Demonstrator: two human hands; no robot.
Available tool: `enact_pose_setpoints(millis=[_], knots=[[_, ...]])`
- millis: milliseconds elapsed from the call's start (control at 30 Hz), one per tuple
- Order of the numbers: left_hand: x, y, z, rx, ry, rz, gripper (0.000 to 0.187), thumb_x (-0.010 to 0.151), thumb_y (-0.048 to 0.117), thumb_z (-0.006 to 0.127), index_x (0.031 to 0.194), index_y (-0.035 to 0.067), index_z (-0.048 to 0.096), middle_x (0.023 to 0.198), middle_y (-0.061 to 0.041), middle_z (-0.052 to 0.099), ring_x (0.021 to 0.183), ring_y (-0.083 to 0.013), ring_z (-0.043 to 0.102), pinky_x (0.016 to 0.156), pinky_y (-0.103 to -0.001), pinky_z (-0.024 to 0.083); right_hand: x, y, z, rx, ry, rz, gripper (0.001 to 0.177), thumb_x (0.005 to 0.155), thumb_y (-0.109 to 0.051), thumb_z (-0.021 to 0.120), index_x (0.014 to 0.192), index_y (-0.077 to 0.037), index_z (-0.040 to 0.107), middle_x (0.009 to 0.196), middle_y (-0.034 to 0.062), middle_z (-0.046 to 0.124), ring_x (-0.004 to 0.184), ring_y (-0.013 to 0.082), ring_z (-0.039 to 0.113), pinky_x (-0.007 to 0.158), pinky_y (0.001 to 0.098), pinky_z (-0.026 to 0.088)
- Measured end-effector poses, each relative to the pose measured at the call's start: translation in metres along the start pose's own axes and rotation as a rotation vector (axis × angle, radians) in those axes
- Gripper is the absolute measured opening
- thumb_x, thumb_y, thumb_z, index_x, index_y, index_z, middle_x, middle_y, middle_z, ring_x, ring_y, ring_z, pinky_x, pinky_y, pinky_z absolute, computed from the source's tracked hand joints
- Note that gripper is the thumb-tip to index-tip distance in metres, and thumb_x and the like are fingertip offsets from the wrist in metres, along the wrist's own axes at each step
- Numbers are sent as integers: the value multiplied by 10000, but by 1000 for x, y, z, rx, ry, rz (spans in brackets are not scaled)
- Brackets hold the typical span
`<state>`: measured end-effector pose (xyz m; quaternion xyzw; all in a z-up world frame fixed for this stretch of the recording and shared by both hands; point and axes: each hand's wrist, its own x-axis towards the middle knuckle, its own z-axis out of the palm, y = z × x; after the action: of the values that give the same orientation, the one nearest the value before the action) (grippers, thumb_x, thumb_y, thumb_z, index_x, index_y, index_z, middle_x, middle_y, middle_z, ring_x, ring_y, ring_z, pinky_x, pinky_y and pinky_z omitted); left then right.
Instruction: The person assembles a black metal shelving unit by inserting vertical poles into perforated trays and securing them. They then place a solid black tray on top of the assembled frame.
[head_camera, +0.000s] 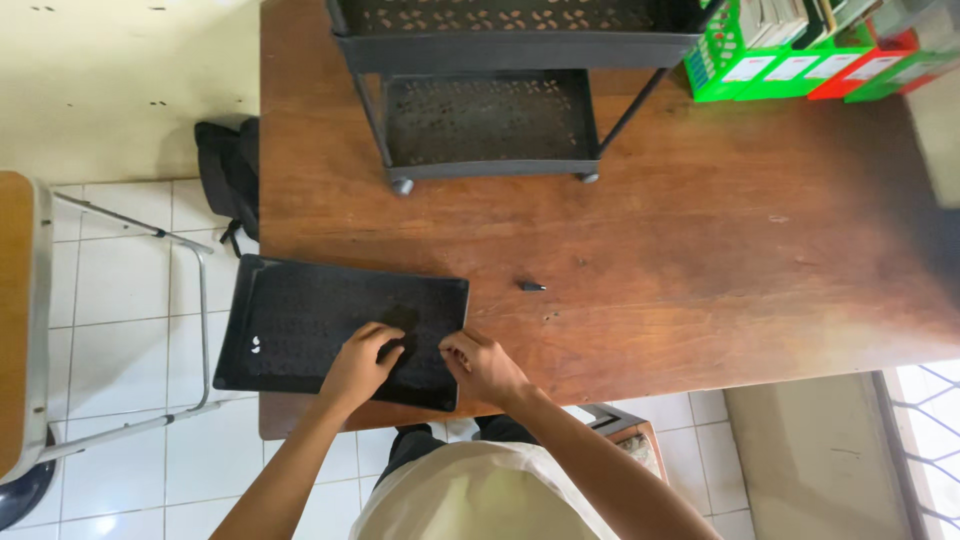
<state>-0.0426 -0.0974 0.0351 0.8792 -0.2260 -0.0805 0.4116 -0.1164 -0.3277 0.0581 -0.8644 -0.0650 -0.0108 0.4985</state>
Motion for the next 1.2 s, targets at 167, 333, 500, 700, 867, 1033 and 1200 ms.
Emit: enact_pose_setpoints(millis=[167, 333, 500, 700, 867, 1033, 1200], knots=[[-16, -31, -26, 61, -61, -98, 333, 818, 106, 770, 1140, 47, 709, 1174, -158, 671, 1081, -375, 651, 910, -419, 536, 21, -11, 51, -36, -86, -30, 69, 909, -21, 707, 967, -16, 670, 907, 148, 664, 791, 292, 722, 698, 352, 601], [-33, -59, -42, 81, -54, -118, 358, 809, 95, 766, 1153, 30, 693, 1178, -169, 661, 1119, -384, 635, 940, -424, 523, 31, -15, 98, -63, -67, 12, 110, 869, -37, 745, 947, -6, 673, 900, 154, 676, 796, 282, 733, 706, 353, 611], [-33, -90, -41, 76, -51, -136, 410, 814, 64, 750, 1212, 30, 664, 1191, -190, 645, 1111, -404, 625, 935, -448, 512, 43, -25, 134, -71, 1, 117, 317, 819, -35, 783, 1103, 1, 647, 1036, 179, 657, 800, 270, 725, 712, 360, 618], [-30, -108, -35, 76, -106, -150, 319, 775, 22, 748, 1092, 28, 714, 1162, -177, 664, 1111, -392, 631, 952, -444, 515, 52, -31, 160, -128, 23, 48, 388, 768, 32, 754, 1146, -15, 685, 1131, 209, 631, 836, 306, 720, 753, 372, 611], [-35, -100, -43, -2, -83, -114, 227, 793, 86, 775, 1016, 49, 756, 1112, -153, 693, 1069, -365, 654, 929, -440, 522, 56, -27, 166, -191, 111, -22, 254, 812, 30, 750, 1059, -27, 726, 1042, 187, 684, 910, 364, 704, 796, 394, 597], [-32, -78, -53, -7, -103, -97, 221, 831, 143, 766, 1036, 61, 755, 1056, -147, 710, 989, -372, 674, 860, -452, 531, 53, -33, 143, -197, 66, 24, 217, 840, 8, 740, 1053, -31, 723, 1020, 181, 683, 890, 354, 705, 771, 388, 597], [-13, -47, -40, -47, -58, 61, 195, 867, 162, 759, 1022, 44, 746, 972, -173, 715, 923, -399, 679, 811, -461, 539, 51, -41, 97, -279, 168, -104, 209, 847, 3, 744, 1052, -37, 731, 1000, 173, 686, 909, 367, 692, 784, 396, 586]])
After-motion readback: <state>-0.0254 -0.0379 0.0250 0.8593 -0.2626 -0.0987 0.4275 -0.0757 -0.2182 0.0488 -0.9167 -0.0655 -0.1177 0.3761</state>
